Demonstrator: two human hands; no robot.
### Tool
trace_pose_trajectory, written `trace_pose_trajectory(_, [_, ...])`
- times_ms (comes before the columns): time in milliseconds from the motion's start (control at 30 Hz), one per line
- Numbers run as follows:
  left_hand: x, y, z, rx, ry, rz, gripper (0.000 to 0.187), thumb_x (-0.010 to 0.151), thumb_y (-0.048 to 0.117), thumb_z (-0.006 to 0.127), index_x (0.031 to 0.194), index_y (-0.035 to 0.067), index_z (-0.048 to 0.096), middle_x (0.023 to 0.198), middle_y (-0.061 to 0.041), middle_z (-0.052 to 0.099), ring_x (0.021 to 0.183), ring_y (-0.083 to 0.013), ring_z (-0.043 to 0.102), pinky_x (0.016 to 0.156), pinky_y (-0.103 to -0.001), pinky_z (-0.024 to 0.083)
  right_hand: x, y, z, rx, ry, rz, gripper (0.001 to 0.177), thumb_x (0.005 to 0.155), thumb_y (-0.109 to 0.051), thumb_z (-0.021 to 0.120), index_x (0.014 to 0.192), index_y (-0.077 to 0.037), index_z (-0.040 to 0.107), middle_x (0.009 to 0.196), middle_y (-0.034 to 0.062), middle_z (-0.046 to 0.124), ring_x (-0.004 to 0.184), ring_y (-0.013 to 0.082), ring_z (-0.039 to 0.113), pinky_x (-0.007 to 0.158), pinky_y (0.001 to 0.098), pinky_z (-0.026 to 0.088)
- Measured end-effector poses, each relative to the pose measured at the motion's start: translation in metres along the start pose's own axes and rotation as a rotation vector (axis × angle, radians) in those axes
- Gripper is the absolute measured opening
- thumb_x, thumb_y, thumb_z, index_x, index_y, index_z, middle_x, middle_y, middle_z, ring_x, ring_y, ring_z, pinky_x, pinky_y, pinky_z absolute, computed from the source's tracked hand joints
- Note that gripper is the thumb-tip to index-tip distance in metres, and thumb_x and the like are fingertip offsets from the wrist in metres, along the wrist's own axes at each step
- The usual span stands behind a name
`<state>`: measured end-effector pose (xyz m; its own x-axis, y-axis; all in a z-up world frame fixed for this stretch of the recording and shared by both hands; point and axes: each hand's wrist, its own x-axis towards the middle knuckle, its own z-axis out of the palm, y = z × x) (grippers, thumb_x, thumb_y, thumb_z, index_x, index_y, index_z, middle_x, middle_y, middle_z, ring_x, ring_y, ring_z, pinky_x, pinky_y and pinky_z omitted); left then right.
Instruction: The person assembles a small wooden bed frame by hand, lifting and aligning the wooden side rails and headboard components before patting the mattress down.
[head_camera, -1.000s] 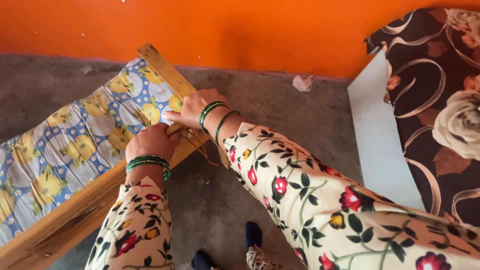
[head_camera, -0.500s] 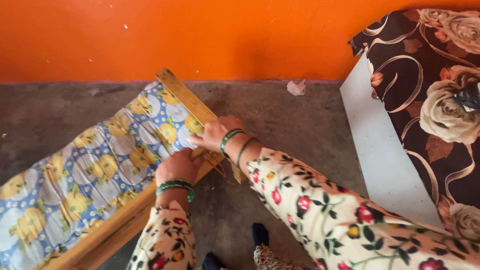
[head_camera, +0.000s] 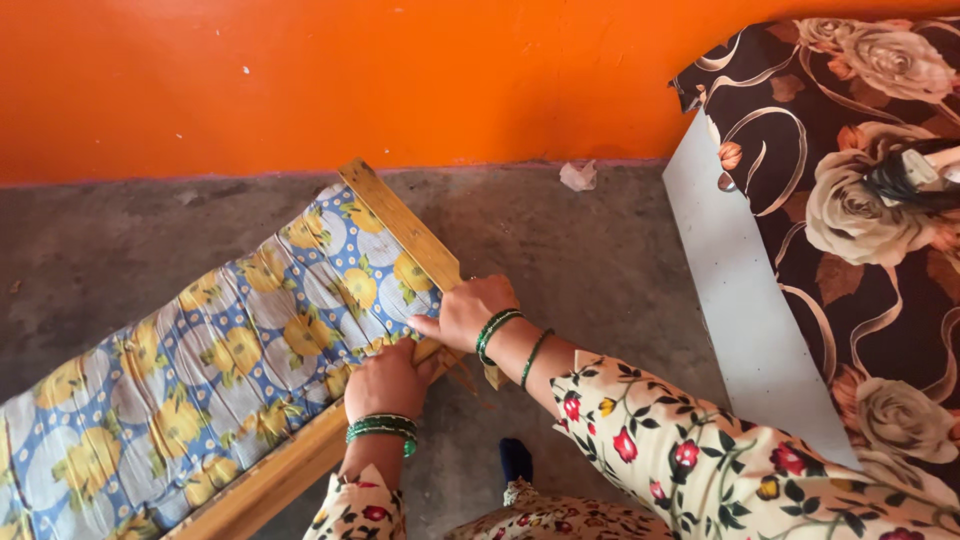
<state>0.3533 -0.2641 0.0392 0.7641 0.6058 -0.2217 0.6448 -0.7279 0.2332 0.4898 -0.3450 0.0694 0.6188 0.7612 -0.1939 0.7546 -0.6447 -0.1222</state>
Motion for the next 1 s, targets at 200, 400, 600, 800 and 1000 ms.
trace_pose_trajectory(200, [0.003,-0.002,-0.001,-0.001,0.009,0.072,0.047,0.092,0.060,0.060,0.109,0.016,0.067,0.105,-0.013,0.075,0.101,-0.0314,0.073,0.086,-0.046,0.057,0.009,0.006,0.014,0.024,0.107,-0.021,0.056,0.089,-0.061,0.053,0.090,-0.012,0.080,0.093,0.0130,0.077,0.091,0.0313,0.073,0.082,0.0483,0.056])
trace_pose_trajectory(400, [0.003,0.009,-0.015,0.006,-0.042,0.055,0.053,0.091,0.060,0.061,0.115,0.013,0.065,0.108,-0.014,0.074,0.105,-0.0313,0.072,0.088,-0.045,0.057,0.013,0.015,0.036,0.088,0.738,-0.179,0.043,0.071,-0.048,0.063,0.083,-0.009,0.077,0.084,0.0155,0.075,0.079,0.0342,0.071,0.070,0.0488,0.054])
trace_pose_trajectory(600, [-0.002,0.020,-0.032,-0.031,-0.092,-0.048,0.064,0.086,0.071,0.059,0.116,0.016,0.070,0.113,-0.015,0.074,0.110,-0.0314,0.071,0.093,-0.045,0.055,0.011,0.010,0.022,0.024,0.223,-0.039,0.045,0.085,-0.050,0.056,0.080,-0.013,0.080,0.088,0.0142,0.077,0.086,0.0328,0.072,0.082,0.0481,0.056])
trace_pose_trajectory(800, [-0.011,0.022,-0.037,-0.034,-0.089,-0.083,0.069,0.083,0.077,0.053,0.114,0.020,0.074,0.112,-0.015,0.075,0.107,-0.0331,0.072,0.092,-0.046,0.056,0.006,0.001,0.002,0.030,0.014,0.008,0.053,0.085,-0.058,0.052,0.091,-0.014,0.081,0.096,0.0134,0.076,0.093,0.0328,0.073,0.082,0.0474,0.057])
trace_pose_trajectory(1000, [0.001,0.004,-0.019,-0.085,-0.074,-0.062,0.061,0.089,0.068,0.047,0.116,0.022,0.075,0.115,-0.019,0.073,0.111,-0.0364,0.069,0.097,-0.048,0.053,0.010,-0.005,-0.010,0.045,-0.126,0.053,0.057,0.085,-0.060,0.052,0.106,-0.014,0.079,0.111,0.0136,0.074,0.105,0.0310,0.071,0.089,0.0464,0.055])
